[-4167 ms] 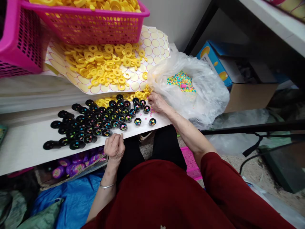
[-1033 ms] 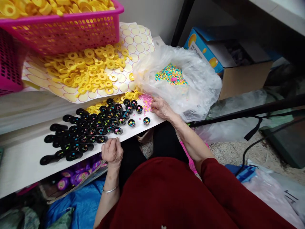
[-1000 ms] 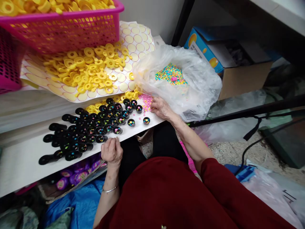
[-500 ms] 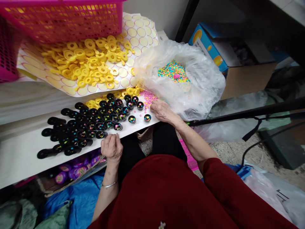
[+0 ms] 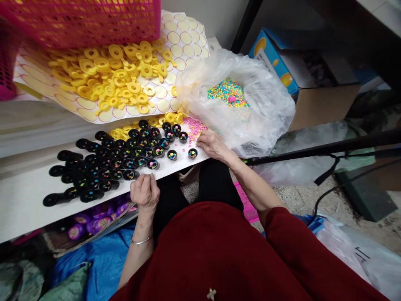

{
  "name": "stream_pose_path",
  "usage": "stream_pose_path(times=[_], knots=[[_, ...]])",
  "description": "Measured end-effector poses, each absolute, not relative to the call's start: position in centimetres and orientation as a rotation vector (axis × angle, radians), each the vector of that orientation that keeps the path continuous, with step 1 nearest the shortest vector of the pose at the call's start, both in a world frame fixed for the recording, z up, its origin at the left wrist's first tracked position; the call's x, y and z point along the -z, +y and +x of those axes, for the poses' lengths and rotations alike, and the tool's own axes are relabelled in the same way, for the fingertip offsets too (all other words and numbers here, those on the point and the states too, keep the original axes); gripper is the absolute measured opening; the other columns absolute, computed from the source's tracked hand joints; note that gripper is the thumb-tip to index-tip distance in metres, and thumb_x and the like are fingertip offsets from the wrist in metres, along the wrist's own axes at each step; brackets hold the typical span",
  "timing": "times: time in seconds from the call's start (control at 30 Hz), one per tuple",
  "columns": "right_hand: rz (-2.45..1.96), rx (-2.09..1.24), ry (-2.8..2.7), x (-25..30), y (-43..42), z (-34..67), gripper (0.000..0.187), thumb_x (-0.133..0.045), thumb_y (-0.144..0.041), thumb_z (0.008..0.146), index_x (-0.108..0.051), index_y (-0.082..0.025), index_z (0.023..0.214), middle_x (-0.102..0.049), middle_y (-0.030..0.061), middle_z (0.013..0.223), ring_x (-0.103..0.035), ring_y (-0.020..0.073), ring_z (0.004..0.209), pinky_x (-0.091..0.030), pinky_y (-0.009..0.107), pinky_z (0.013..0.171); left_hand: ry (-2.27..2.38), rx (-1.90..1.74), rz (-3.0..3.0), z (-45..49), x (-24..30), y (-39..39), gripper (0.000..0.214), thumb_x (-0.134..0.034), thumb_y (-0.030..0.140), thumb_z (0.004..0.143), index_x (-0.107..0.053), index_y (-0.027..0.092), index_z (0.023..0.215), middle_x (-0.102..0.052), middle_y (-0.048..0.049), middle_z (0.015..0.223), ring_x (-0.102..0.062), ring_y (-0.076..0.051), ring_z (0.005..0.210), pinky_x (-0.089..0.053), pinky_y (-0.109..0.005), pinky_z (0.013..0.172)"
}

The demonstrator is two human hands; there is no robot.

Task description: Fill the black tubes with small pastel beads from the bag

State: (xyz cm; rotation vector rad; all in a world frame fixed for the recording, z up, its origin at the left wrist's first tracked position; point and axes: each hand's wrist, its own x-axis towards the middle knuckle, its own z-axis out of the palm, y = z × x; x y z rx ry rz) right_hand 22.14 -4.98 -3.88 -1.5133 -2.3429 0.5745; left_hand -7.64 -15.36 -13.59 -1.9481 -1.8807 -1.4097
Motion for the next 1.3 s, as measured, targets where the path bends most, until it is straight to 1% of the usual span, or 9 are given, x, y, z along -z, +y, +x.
stream_pose_path(times=[0.3,0.5,0.63,0.73,0.8,0.93,1.0,1.13,1.3], knots=[[-1.403,-0.239,-2.429,4.9,-4.9,21.8,0.024,-0.044,-0.019,0.094,-0.064,-0.018,0.081,-0.061,0.0093,0.083,-0.047,0.0228,0.084,-0.037,0.036,0.075,-1.807,1.340,-1.920,-6.9,12.8,-15.5,0.013,-0.068,0.028,0.084,-0.072,0.017,0.081,-0.072,-0.0126,0.079,-0.060,-0.017,0.066,-0.043,-0.032,0.065],[-1.136,-0.249,-2.217,3.3,-2.4,20.4,0.025,-0.044,-0.029,0.097,-0.064,-0.020,0.085,-0.060,0.0066,0.083,-0.049,0.0211,0.081,-0.042,0.038,0.079,-1.847,1.382,-1.929,-7.0,12.5,-15.2,0.014,-0.069,0.029,0.083,-0.071,0.016,0.078,-0.072,-0.0122,0.077,-0.059,-0.016,0.061,-0.044,-0.031,0.062],[-0.948,-0.238,-2.234,0.6,-4.3,18.5,0.025,-0.044,-0.030,0.099,-0.063,-0.020,0.087,-0.060,0.0063,0.082,-0.052,0.0193,0.078,-0.042,0.037,0.077,-1.818,1.475,-1.960,-5.9,10.0,-16.1,0.010,-0.069,0.025,0.082,-0.070,0.016,0.078,-0.072,-0.0103,0.075,-0.062,-0.016,0.065,-0.047,-0.030,0.065],[-0.891,-0.263,-2.257,-0.9,-7.7,17.5,0.023,-0.044,-0.029,0.100,-0.065,-0.021,0.093,-0.062,0.0069,0.086,-0.054,0.0194,0.080,-0.042,0.038,0.077,-1.954,1.701,-2.032,-3.5,5.9,-17.7,0.013,-0.069,0.031,0.084,-0.071,0.018,0.081,-0.072,-0.0079,0.078,-0.064,-0.016,0.069,-0.050,-0.031,0.068],[-0.879,-0.296,-2.266,-1.3,-10.0,17.3,0.023,-0.045,-0.029,0.100,-0.066,-0.021,0.095,-0.062,0.0071,0.088,-0.053,0.0200,0.082,-0.041,0.039,0.077,-2.094,2.023,-2.067,-1.4,3.0,-18.4,0.018,-0.067,0.036,0.086,-0.073,0.019,0.081,-0.072,-0.0060,0.080,-0.064,-0.017,0.074,-0.052,-0.031,0.073],[-0.947,-0.329,-2.273,-1.0,-13.5,17.7,0.023,-0.044,-0.027,0.100,-0.066,-0.023,0.095,-0.063,0.0064,0.089,-0.050,0.0201,0.081,-0.039,0.039,0.075,-2.462,2.762,-2.077,1.4,0.1,-18.4,0.026,-0.069,0.043,0.085,-0.075,0.018,0.080,-0.066,-0.0030,0.071,-0.055,-0.011,0.062,-0.047,-0.025,0.060],[-0.997,-0.294,-2.280,-0.7,-14.8,18.2,0.023,-0.043,-0.027,0.100,-0.066,-0.024,0.095,-0.062,0.0063,0.088,-0.049,0.0203,0.081,-0.038,0.039,0.075,-2.600,2.982,-1.981,2.0,0.0,-18.1,0.029,-0.074,0.045,0.080,-0.074,0.016,0.077,-0.063,-0.0020,0.065,-0.052,-0.010,0.057,-0.044,-0.024,0.056],[-1.057,-0.188,-2.288,-0.6,-16.3,19.4,0.026,-0.042,-0.027,0.100,-0.066,-0.023,0.089,-0.061,0.0060,0.081,-0.048,0.0201,0.079,-0.038,0.038,0.074,-2.738,3.064,-2.073,2.9,0.2,-17.6,0.030,-0.083,0.043,0.069,-0.073,0.015,0.072,-0.061,-0.0008,0.059,-0.049,-0.008,0.052,-0.040,-0.022,0.051],[-1.041,-0.160,-2.174,0.2,-16.8,20.1,0.028,-0.043,-0.024,0.100,-0.066,-0.020,0.084,-0.060,0.0065,0.082,-0.047,0.0185,0.076,-0.040,0.036,0.072,-2.719,3.089,-2.184,4.4,-0.1,-17.4,0.033,-0.086,0.044,0.065,-0.071,0.015,0.070,-0.064,-0.0012,0.062,-0.048,-0.006,0.050,-0.038,-0.021,0.048]])
